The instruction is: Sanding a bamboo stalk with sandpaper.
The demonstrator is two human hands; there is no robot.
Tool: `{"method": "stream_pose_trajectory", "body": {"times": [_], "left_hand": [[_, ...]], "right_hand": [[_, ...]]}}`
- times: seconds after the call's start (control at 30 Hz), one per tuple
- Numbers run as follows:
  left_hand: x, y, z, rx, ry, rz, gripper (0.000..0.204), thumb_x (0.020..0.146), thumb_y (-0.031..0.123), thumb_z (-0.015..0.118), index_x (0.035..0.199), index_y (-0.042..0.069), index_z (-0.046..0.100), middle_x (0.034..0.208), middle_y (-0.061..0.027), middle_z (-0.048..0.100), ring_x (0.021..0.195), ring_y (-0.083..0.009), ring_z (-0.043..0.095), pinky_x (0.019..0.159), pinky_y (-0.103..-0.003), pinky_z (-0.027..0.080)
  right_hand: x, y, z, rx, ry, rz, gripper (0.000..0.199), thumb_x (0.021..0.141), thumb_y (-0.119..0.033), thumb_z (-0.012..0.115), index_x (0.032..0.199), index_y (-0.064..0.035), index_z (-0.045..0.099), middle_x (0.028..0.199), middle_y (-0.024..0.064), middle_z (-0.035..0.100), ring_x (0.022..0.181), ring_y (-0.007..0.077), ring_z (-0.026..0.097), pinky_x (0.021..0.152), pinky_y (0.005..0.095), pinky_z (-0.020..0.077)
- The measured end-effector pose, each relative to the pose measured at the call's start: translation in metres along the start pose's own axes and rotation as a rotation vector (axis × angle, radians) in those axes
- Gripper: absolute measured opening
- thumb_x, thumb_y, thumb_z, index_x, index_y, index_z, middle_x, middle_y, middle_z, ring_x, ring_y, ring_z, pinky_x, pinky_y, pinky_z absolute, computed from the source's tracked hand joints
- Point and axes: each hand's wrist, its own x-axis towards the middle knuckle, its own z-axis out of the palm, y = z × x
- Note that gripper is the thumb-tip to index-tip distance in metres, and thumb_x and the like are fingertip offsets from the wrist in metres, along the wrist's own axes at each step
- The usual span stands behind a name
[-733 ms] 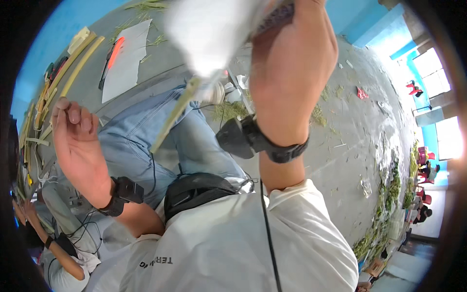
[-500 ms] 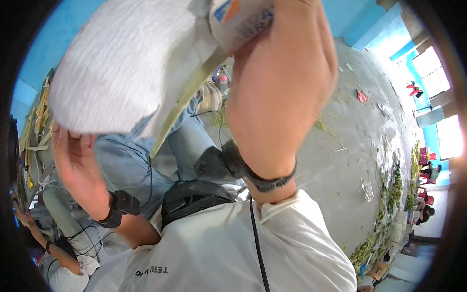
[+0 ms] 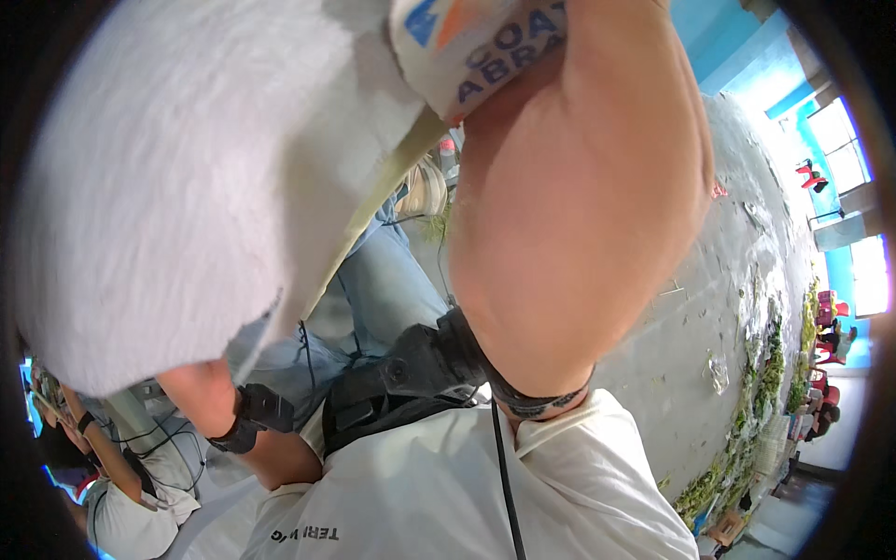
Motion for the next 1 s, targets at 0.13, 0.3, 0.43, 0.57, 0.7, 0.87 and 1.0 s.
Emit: {"method": "stream_pose_trajectory", "body": {"times": [0.13,0.3,0.43,0.57,0.7,0.87,1.0], "left_hand": [[0.0,-0.006,-0.007,0.05,-0.027,-0.001,0.028,0.106,0.022,0.052,0.121,-0.001,0.06,0.101,-0.0073,0.06,0.084,-0.0155,0.056,0.077,-0.028,0.044],[0.003,-0.024,-0.006,0.485,-0.231,0.099,0.032,0.108,0.023,0.05,0.126,-0.002,0.061,0.11,-0.0098,0.066,0.091,-0.0169,0.061,0.084,-0.03,0.048],[-0.009,-0.053,0.012,0.717,-0.642,-0.04,0.034,0.108,0.028,0.055,0.128,0.002,0.063,0.115,-0.0154,0.07,0.108,-0.0298,0.066,0.098,-0.036,0.049],[-0.021,-0.061,0.019,0.675,-0.704,-0.07,0.027,0.104,0.03,0.062,0.101,0.003,0.059,0.078,-0.0141,0.061,0.072,-0.0338,0.059,0.07,-0.039,0.047],[-0.019,-0.033,0.007,0.821,-0.631,0.116,0.031,0.097,0.033,0.071,0.105,0.005,0.062,0.081,-0.0148,0.064,0.075,-0.0369,0.064,0.063,-0.042,0.049],[-0.027,0.018,-0.011,0.923,-0.634,0.15,0.036,0.094,0.034,0.075,0.085,0.003,0.058,0.063,-0.0151,0.052,0.057,-0.038,0.051,0.053,-0.041,0.041],[-0.034,0.032,-0.02,1.007,-0.634,-0.03,0.041,0.093,0.036,0.077,0.081,0.001,0.059,0.061,-0.018,0.047,0.056,-0.04,0.045,0.051,-0.041,0.038]], "right_hand": [[0.006,-0.005,0.033,-0.132,0.111,0.074,0.047,0.11,-0.036,0.042,0.149,-0.0112,0.039,0.125,0.0118,0.057,0.114,0.0278,0.059,0.102,0.0512,0.0437],[0.0,0.017,0.093,-0.555,0.773,-0.041,0.025,0.106,-0.029,0.046,0.119,-0.0071,0.046,0.099,0.0043,0.044,0.087,0.0182,0.043,0.084,0.0353,0.0386],[-0.002,0.015,0.094,-0.173,0.636,-0.018,0.026,0.108,-0.033,0.045,0.113,-0.0078,0.049,0.093,0.0028,0.047,0.083,0.0172,0.046,0.078,0.0337,0.0393],[-0.003,-0.009,0.08,-0.031,0.4,0.05,0.025,0.11,-0.034,0.047,0.105,-0.0103,0.051,0.088,0.0017,0.05,0.08,0.0173,0.05,0.074,0.0337,0.0417],[-0.007,-0.029,0.062,0.15,0.182,0.023,0.025,0.111,-0.028,0.039,0.095,-0.0124,0.051,0.083,0.0028,0.05,0.075,0.0184,0.051,0.072,0.0348,0.0433],[-0.011,-0.049,0.054,0.369,0.132,0.003,0.044,0.112,-0.029,0.022,0.08,-0.0132,0.047,0.071,0.0041,0.046,0.062,0.0196,0.047,0.066,0.0362,0.0432],[-0.015,-0.037,0.065,0.354,0.182,-0.099,0.048,0.112,-0.031,0.02,0.074,-0.0145,0.044,0.066,0.0025,0.044,0.058,0.019,0.043,0.06,0.0371,0.0421]]}}
